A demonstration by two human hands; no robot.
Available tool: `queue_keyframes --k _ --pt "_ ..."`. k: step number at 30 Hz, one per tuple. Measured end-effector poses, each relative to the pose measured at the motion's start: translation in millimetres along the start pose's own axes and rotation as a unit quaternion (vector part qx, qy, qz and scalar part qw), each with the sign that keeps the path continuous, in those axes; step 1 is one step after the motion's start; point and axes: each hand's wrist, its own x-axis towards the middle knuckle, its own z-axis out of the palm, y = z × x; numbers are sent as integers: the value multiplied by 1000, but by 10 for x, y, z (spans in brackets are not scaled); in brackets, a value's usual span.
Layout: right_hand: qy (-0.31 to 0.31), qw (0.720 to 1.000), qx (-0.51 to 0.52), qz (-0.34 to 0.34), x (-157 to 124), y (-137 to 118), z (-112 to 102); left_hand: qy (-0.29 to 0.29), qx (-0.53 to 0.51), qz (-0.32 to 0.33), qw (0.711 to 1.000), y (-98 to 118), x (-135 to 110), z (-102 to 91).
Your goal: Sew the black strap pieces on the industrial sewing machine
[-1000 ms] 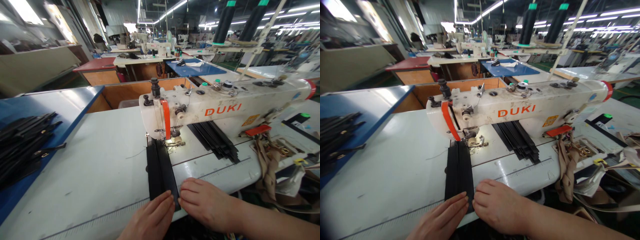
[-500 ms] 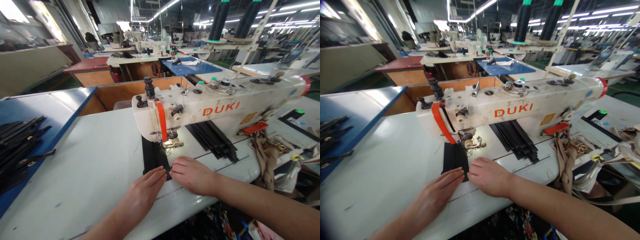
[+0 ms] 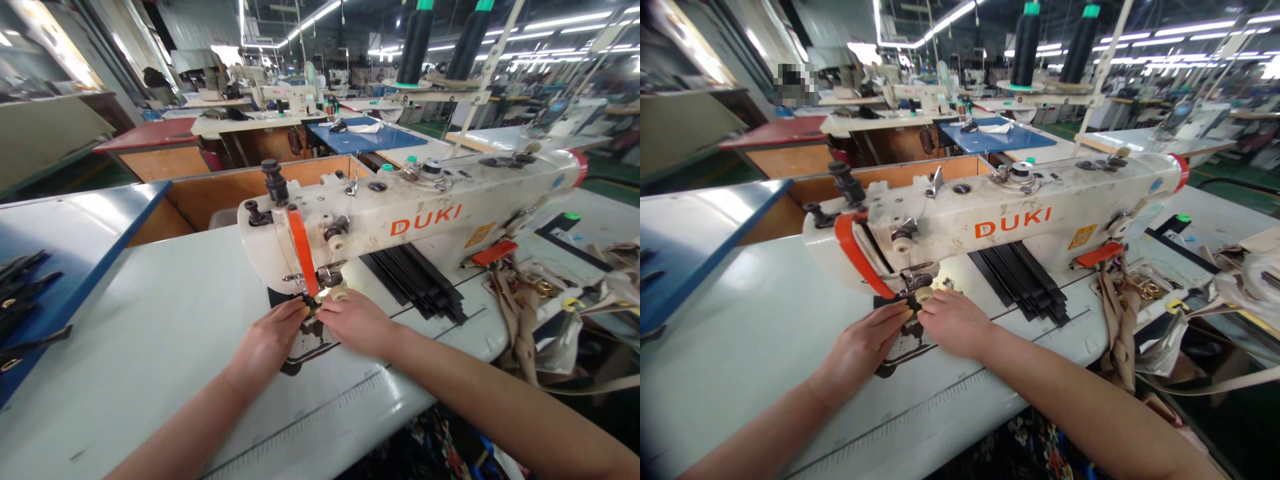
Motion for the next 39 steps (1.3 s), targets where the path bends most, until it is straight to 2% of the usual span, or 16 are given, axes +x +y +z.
queue_keyframes --k 8,13,16,20,22,24,26,28,31,35,39 --pt "36 999 14 23 -43 11 36 5 -15 -10 1000 -138 98 37" --pt "71 997 22 25 -85 -21 7 11 6 -9 1000 -109 64 -4" --pt "99 994 38 22 -120 -53 -22 11 39 -11 999 86 -147 -156" --pt "121 990 74 14 -154 -88 -40 -11 75 -28 997 562 -520 -403" --pt "125 988 87 8 -160 -120 -41 -39 66 -37 996 748 -625 -514" --pt "126 988 94 2 -165 -175 -41 -81 29 -65 994 812 -634 -623" --pt "128 987 95 -3 -174 -249 -42 -150 -10 -122 981 750 -545 -735" --pt "128 987 94 -7 -190 -326 -42 -232 -29 -181 955 612 -385 -843" --pt "129 987 94 -6 -223 -402 -47 -290 -50 -185 938 404 -117 -953" --pt "138 986 98 15 -254 -421 -73 -340 -84 -197 916 271 73 -937" --pt "141 984 100 33 -252 -407 -97 -343 -153 -275 885 210 27 -876"
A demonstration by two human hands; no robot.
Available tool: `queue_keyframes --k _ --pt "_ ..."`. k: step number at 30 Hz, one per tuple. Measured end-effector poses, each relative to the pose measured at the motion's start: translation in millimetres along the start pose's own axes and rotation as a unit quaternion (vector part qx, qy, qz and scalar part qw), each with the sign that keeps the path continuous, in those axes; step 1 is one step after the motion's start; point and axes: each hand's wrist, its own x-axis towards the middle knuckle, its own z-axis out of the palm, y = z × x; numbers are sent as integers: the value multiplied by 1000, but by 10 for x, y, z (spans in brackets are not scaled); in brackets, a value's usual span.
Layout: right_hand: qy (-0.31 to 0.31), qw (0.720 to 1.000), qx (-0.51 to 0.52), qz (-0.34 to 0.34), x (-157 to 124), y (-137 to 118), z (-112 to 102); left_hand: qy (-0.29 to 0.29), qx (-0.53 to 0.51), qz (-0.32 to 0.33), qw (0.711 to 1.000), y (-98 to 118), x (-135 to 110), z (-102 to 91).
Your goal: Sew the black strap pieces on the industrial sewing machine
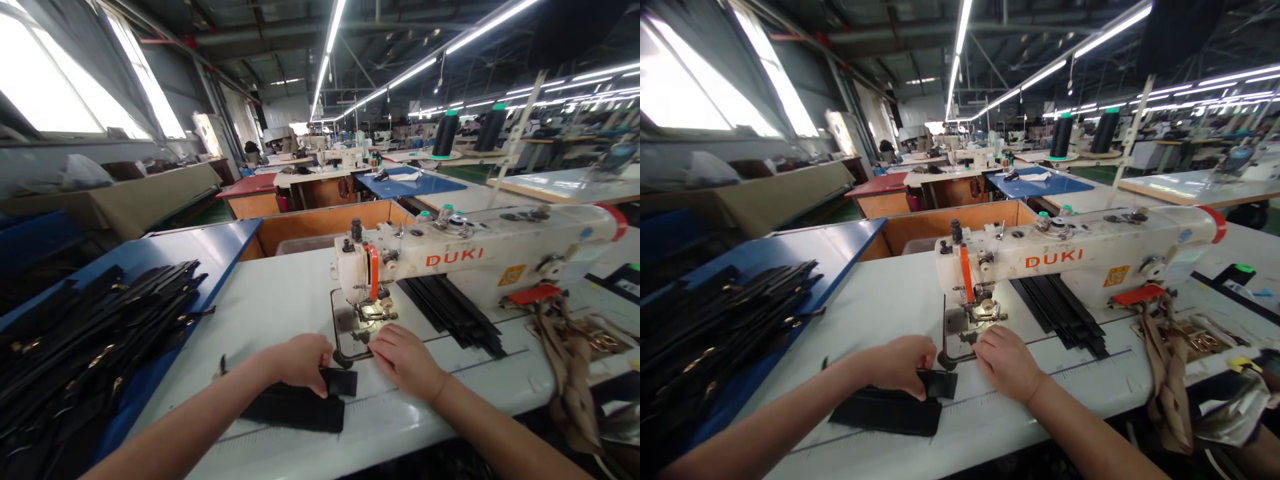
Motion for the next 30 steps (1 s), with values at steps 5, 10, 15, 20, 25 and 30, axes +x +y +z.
queue_keyframes --k 5,10,15,20,25,30 --pt "-2 1000 16 -1 12 -9 -4 92 -211 -61 971 -134 -111 -79" --pt "21 998 52 -17 11 -292 42 197 -412 -80 886 -232 -70 -45" --pt "-109 989 93 -28 34 -619 189 266 -455 -95 845 -389 219 241" --pt "-168 981 89 32 38 -615 262 376 -361 -112 846 -612 405 268" --pt "-165 985 55 15 31 -613 243 484 -224 -66 843 -667 219 229" --pt "-147 989 23 -5 79 -606 236 411 111 131 895 -647 -67 668"
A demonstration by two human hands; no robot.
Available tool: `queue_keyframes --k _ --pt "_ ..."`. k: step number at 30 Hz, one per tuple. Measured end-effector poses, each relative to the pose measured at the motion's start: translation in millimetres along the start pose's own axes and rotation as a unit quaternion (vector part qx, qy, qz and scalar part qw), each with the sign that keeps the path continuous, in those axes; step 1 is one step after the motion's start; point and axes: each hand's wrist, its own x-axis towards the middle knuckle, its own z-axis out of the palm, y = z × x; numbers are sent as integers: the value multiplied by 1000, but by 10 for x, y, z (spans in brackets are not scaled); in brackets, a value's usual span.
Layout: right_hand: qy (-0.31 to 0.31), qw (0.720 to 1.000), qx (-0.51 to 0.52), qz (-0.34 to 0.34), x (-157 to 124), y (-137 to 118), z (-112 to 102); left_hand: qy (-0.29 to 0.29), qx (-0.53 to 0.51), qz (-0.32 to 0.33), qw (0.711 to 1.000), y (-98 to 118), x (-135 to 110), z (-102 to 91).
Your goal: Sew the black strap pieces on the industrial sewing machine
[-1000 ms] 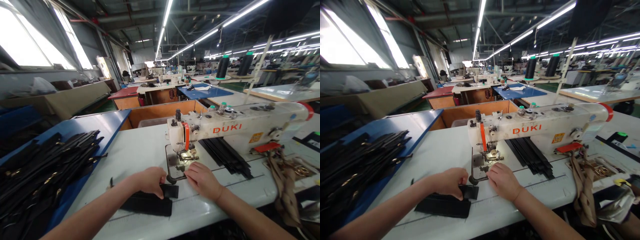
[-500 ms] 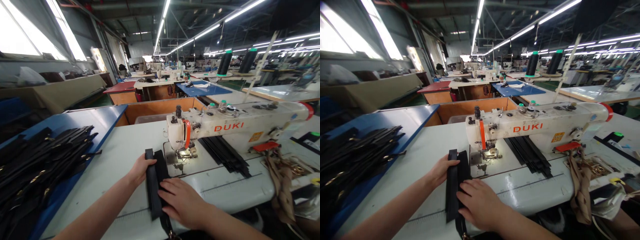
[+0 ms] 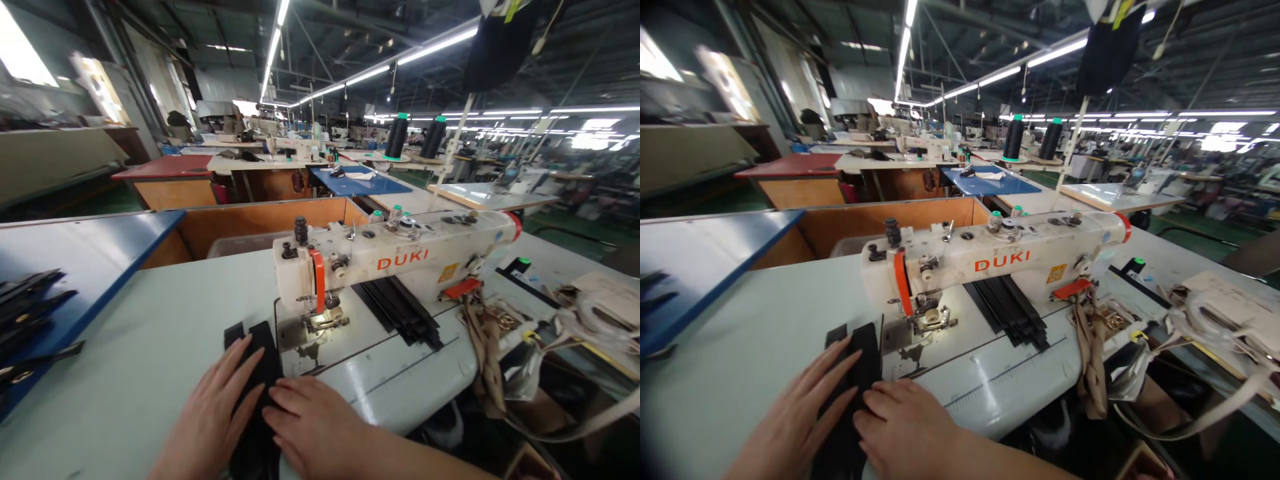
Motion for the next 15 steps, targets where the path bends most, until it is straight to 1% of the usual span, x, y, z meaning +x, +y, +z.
queue_keyframes --k 1,2,3,4,6,8,9,10,12,15 --pt "12 1000 -4 3 -4 35 -22 -10 43 53 998 18 -98 42" --pt "29 999 -6 12 -20 90 -59 -21 73 86 993 23 -182 85" --pt "52 998 -5 27 -54 166 -114 -31 95 102 990 14 -250 125" --pt "80 995 -4 52 -107 265 -188 -40 107 103 988 -5 -303 160" --pt "151 980 -8 131 -274 519 -389 -53 109 84 989 -67 -366 212" --pt "224 944 -47 237 -508 814 -623 -57 92 59 992 -134 -392 248" --pt "249 921 -76 290 -636 960 -733 -57 82 50 994 -161 -396 263" --pt "263 905 -90 321 -762 1094 -828 -58 72 41 995 -181 -394 276" --pt "268 887 -100 362 -983 1306 -958 -55 57 31 996 -197 -379 297" --pt "256 878 -86 395 -1171 1465 -1005 -59 51 33 996 -174 -341 309"
